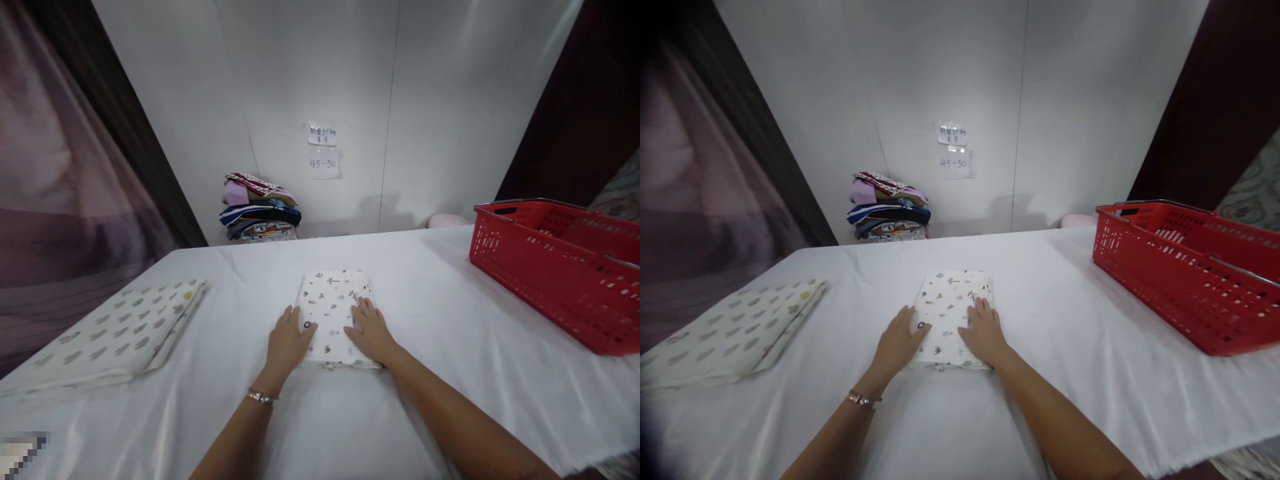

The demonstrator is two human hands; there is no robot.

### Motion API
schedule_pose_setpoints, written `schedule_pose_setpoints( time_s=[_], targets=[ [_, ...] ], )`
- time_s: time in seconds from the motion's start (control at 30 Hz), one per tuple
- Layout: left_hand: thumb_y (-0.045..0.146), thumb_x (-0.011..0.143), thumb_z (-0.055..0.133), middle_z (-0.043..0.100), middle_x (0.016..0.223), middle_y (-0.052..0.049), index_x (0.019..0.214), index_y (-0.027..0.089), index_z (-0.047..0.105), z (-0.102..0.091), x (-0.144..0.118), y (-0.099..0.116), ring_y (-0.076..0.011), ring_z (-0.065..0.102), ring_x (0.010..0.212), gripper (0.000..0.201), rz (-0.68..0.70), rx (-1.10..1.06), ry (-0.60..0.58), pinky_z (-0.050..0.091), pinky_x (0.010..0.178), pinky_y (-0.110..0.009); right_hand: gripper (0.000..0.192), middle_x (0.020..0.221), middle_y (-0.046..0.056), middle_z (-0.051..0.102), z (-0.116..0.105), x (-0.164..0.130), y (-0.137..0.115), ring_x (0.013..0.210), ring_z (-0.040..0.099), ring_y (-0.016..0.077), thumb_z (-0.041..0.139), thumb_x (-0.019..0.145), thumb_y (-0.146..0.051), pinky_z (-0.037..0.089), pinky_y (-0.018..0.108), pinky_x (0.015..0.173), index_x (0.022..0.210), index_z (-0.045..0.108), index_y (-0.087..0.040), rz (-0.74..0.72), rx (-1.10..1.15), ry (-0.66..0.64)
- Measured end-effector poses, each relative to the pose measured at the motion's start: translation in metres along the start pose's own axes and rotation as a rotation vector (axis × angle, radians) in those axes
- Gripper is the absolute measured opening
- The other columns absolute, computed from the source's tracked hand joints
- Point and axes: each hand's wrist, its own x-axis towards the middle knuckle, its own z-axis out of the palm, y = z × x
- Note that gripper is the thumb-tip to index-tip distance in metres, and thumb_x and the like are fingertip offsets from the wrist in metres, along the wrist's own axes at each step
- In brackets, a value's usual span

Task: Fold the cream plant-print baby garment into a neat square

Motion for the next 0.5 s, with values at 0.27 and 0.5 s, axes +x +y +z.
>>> schedule_pose_setpoints(
  time_s=[0.27,0.5],
  targets=[
    [0.047,0.079,0.052,0.057,0.124,-0.013,0.132,0.014,0.038,-0.014,0.011,-0.021,-0.025,0.058,0.107,0.064,-0.049,-0.193,-0.263,0.046,0.087,-0.034,0.067,0.152,0.013,0.007,0.005,-0.005,-0.005,0.138,-0.004,0.032,0.048,0.082,-0.047,0.013,0.047,0.11,0.137,0.038,-0.011,0.134,0.125,-0.023],
    [0.037,0.07,0.063,0.062,0.117,-0.009,0.12,0.019,0.054,-0.059,0.078,-0.087,-0.0273,0.057,0.107,0.054,-0.043,0.19,-0.338,0.044,0.088,-0.033,0.058,0.144,0.009,0.035,0.019,-0.05,-0.055,0.134,0.026,0.0267,0.051,0.082,-0.052,0.027,0.044,0.108,0.13,0.05,-0.022,-0.194,0.31,-0.193]
  ],
)
